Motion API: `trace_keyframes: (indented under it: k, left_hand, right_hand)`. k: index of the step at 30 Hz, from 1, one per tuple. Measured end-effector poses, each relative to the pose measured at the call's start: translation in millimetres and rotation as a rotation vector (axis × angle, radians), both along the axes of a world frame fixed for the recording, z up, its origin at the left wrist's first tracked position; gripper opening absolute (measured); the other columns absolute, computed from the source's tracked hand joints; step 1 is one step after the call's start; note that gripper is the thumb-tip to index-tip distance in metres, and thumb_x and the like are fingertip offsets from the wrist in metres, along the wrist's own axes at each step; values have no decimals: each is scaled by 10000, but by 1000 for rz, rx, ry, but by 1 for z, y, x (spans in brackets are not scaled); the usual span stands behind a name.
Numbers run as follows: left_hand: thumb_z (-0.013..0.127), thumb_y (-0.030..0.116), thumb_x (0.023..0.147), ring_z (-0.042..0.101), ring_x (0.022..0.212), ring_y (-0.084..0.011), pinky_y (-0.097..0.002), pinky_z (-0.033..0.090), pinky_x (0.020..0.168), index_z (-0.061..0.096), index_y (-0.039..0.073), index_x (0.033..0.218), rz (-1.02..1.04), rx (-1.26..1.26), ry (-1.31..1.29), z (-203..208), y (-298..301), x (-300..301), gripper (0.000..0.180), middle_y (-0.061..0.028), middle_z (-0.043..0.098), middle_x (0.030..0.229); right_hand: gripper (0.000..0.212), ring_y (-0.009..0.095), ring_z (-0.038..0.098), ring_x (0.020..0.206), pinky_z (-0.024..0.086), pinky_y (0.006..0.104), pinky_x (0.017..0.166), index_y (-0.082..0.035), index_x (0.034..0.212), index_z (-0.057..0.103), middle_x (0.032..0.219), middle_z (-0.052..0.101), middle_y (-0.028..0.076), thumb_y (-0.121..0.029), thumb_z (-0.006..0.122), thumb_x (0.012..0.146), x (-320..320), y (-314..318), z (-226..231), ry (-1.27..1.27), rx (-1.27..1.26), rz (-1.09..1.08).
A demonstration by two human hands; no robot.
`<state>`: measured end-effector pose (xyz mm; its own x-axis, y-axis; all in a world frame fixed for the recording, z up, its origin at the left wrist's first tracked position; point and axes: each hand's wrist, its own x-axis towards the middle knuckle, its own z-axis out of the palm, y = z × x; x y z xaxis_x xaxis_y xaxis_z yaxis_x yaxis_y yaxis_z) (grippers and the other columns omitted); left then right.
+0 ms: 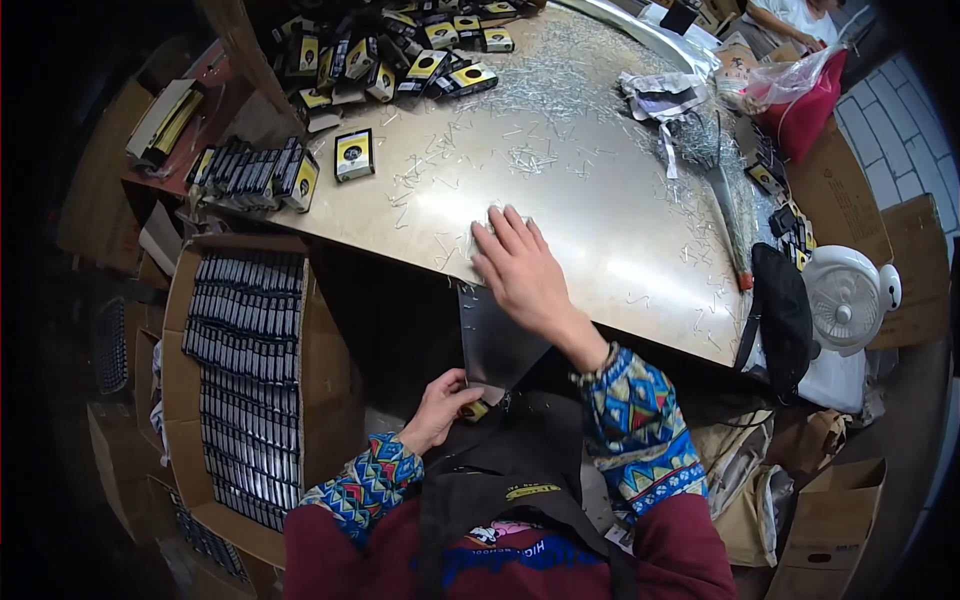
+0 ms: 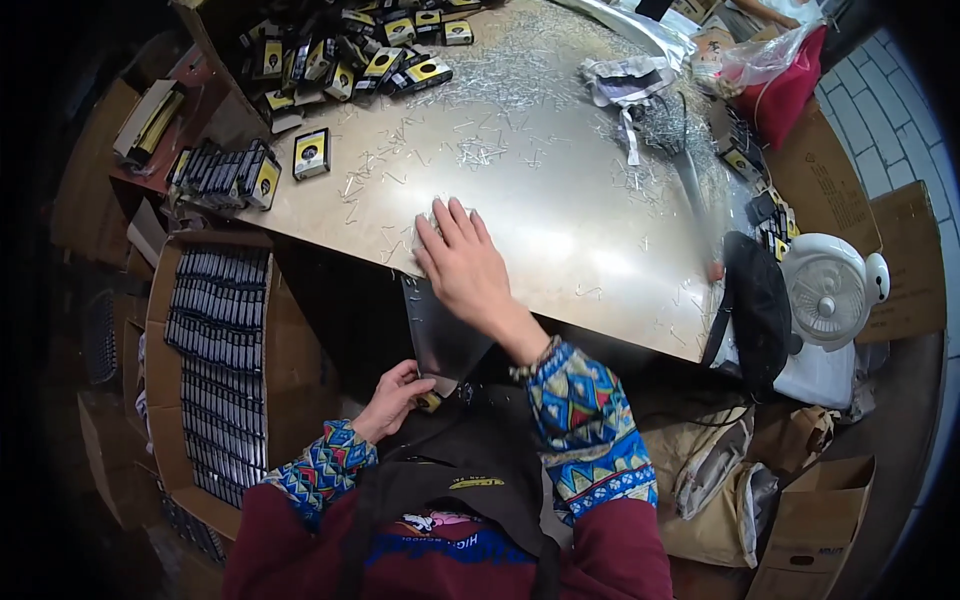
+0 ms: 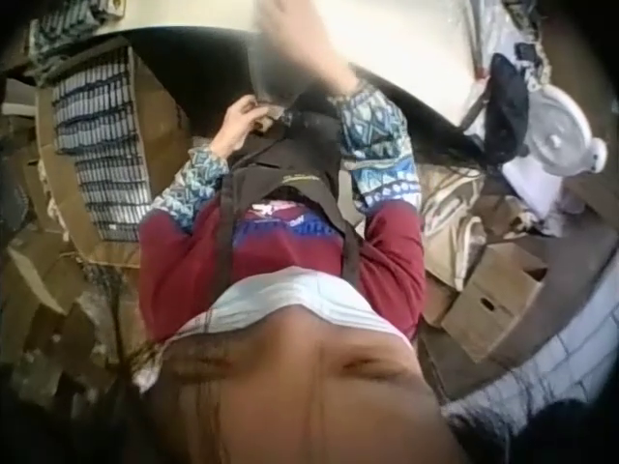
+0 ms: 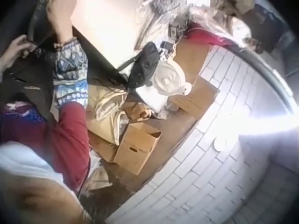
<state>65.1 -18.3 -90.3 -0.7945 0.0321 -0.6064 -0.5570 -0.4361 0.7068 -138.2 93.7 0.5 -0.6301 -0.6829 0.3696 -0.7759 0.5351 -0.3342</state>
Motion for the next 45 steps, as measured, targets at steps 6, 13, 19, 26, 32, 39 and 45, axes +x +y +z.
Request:
trace_keyframes:
  k: [6, 13, 19, 26, 32, 39, 45]
  left_hand:
    - [662, 34, 864, 610, 894, -100, -229, 496, 773, 574, 45, 1113, 243, 196, -48, 8, 14, -2, 265, -33, 634, 977]
    - [677, 77, 840, 600, 931, -134, -276, 490, 800, 464, 18, 1217, 103, -29, 87, 18, 19, 3, 437, -74, 620, 1066]
    - [765, 133, 716, 601, 1002, -393, -418, 482, 855, 336, -18, 1298, -96, -727, 315, 7, 32, 11, 738, -225, 594, 1072]
    - [757, 139, 736, 586, 1030, -416, -446, 487, 852, 402, 2, 1267, -141, -999, 402, -7, 22, 23, 654, -237, 574, 1120]
    - [781, 165, 762, 618, 1014, -286, -391, 491, 867, 383, 47, 1304, 13, -846, 203, 29, 4, 37, 682, -172, 610, 1082]
    - [797, 77, 711, 604, 1007, -384, -419, 500, 847, 298, 38, 1320, -9, -1050, 614, 55, 25, 6, 788, -228, 546, 1140]
    - [794, 95, 690, 609, 1023, -394, -423, 515, 836, 350, 34, 1361, 76, -1096, 674, 74, 26, -14, 808, -210, 563, 1158]
  right_hand:
    - [433, 406, 382, 1340, 341, 477, 1092, -13, 1329, 494, 1408, 437, 241, -198, 566, 944, 70, 18, 19, -77, 30, -63]
    - [336, 345, 593, 1078, 490, 378, 896, -18, 1113, 636, 1230, 590, 169, 74, 541, 803, 74, 54, 55, -506, -233, 79]
    - [285, 346, 544, 965, 474, 394, 824, -5, 1018, 624, 1025, 581, 151, 50, 595, 741, 101, 48, 2, -309, 6, 43]
    - [332, 372, 613, 1052, 529, 383, 852, 33, 1170, 590, 1200, 592, 217, 1, 593, 840, 127, 54, -14, -650, -216, 238]
    - [252, 285, 693, 928, 566, 320, 736, 16, 1067, 675, 1150, 647, 202, -28, 693, 820, 130, 76, -13, -695, -304, 138]
    - [322, 343, 632, 1064, 530, 359, 864, 2, 1068, 678, 1271, 579, 232, -37, 759, 759, 134, 42, -3, -255, -403, -9]
    - [277, 340, 624, 1078, 517, 367, 862, 27, 1041, 670, 1271, 570, 265, -4, 733, 773, 127, 60, -5, -333, -620, -99]
